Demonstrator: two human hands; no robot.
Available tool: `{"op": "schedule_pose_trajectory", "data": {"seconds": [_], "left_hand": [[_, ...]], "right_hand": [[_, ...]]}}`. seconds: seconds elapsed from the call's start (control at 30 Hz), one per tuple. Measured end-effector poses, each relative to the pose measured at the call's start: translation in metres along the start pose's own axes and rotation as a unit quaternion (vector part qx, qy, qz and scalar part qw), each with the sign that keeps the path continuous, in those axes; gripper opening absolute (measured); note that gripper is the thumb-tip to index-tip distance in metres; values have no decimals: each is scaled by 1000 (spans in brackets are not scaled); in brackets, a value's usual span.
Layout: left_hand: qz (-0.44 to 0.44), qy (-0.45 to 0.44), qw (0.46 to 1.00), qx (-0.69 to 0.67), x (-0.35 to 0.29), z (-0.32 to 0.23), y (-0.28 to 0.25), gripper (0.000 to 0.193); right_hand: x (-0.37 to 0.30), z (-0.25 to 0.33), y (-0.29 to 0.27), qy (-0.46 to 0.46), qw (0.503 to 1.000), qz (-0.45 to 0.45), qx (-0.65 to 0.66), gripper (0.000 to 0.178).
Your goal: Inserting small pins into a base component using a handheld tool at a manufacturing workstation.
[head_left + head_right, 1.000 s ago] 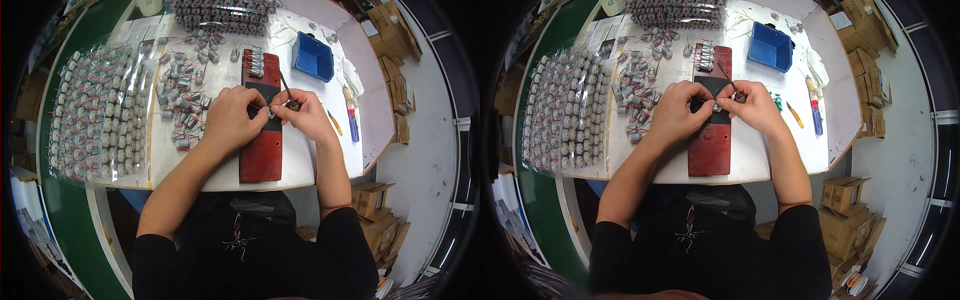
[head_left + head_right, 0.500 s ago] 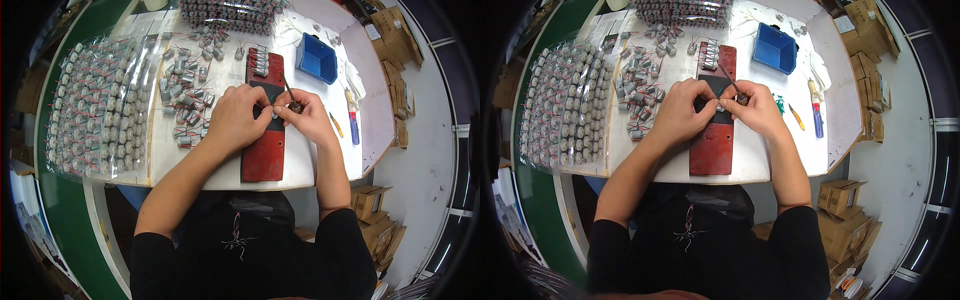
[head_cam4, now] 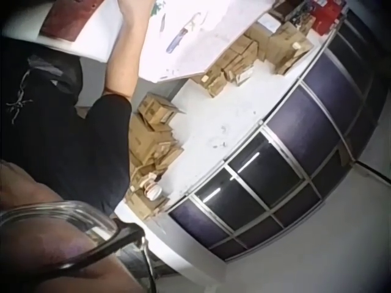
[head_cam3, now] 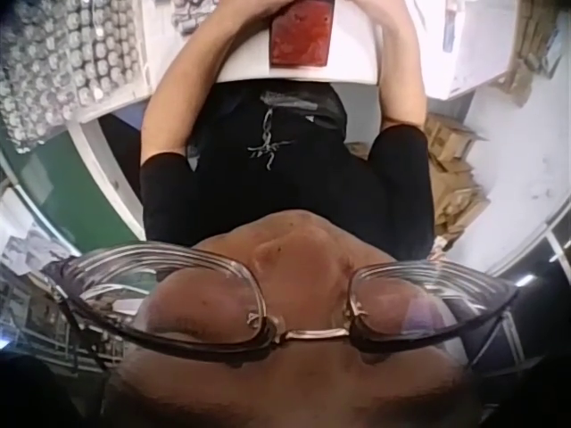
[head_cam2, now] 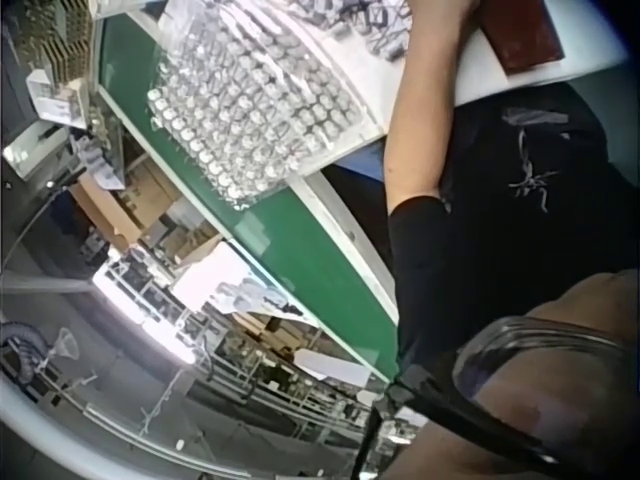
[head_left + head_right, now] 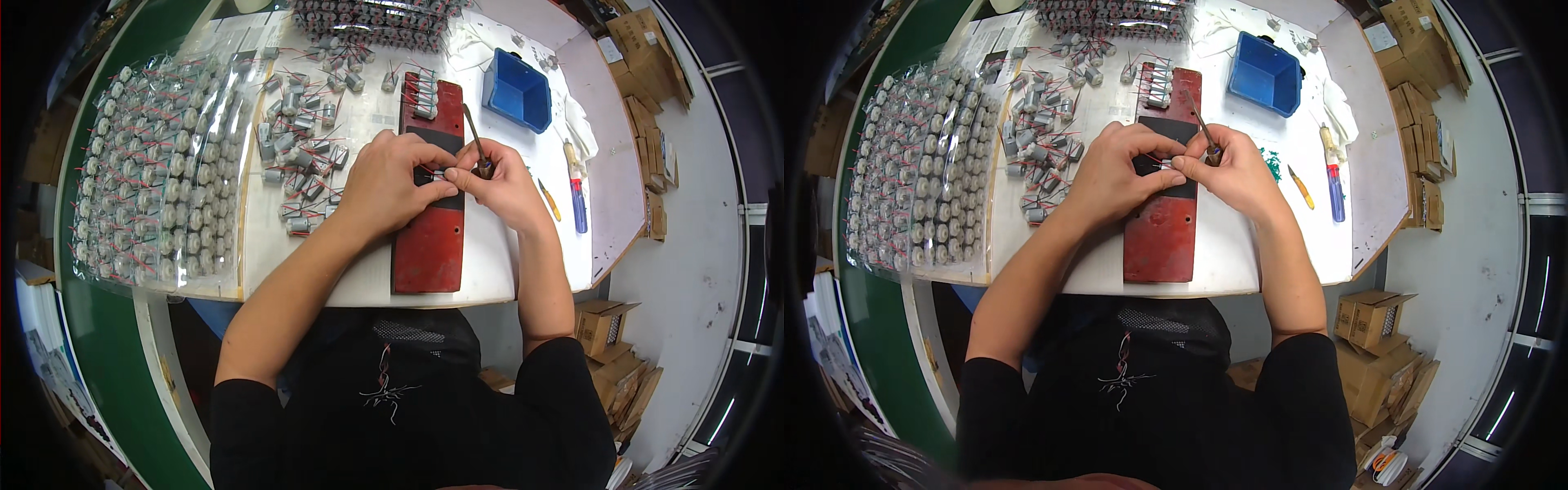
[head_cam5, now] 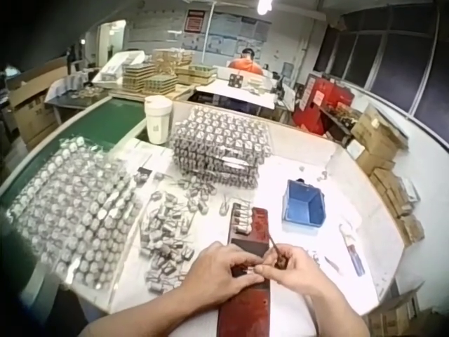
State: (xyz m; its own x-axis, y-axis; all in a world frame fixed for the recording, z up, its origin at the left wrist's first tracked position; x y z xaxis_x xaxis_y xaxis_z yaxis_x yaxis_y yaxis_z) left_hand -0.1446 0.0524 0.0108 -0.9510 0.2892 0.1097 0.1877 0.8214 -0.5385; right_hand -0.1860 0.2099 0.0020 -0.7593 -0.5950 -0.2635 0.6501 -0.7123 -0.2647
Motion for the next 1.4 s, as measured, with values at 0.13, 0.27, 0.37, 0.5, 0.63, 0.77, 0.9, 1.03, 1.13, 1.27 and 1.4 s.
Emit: {"op": "schedule_pose_trajectory", "data": {"seconds": [0.13,0.27,0.37,0.5,0.63,0.77,0.9,1.03,1.13,1.27,1.4], "left_hand": [[-1,24,1000,3,2,2,0,25],[5,44,999,7,4,4,1,23],[11,40,999,12,4,4,1,23],[12,26,999,27,4,5,0,24],[10,20,999,36,4,3,0,24],[15,10,999,41,5,3,1,24],[26,8,999,44,7,4,1,24],[27,9,999,39,7,5,1,23],[22,13,999,36,7,5,1,23],[11,24,998,52,5,3,1,22],[12,36,997,60,4,2,1,22]], "right_hand": [[-2,-3,-6,-3,997,-16,-74,20],[-13,11,-21,12,986,6,-165,30],[-16,30,-15,15,951,45,-305,38],[-11,30,0,-16,877,54,-477,46],[-8,31,5,-6,840,52,-541,49],[-6,26,5,6,834,64,-548,52],[-2,24,6,19,824,83,-560,56],[0,21,7,32,821,97,-562,58],[0,19,7,44,825,98,-554,59],[0,12,6,58,838,102,-532,60],[-3,7,5,50,851,126,-508,61]]}}
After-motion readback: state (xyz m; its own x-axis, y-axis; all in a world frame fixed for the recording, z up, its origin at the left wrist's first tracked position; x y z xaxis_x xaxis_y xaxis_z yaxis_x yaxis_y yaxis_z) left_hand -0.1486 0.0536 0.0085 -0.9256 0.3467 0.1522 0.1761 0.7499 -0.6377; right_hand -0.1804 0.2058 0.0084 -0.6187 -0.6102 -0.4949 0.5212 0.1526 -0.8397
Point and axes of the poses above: each hand's wrist, its own x-axis towards the middle knuckle, its own y-axis out of the palm, z = x × y, the point moved 8 cm from there along x, towards the middle knuckle, and after that the axes turned 11 degrees about z, right-handed, at the moved point
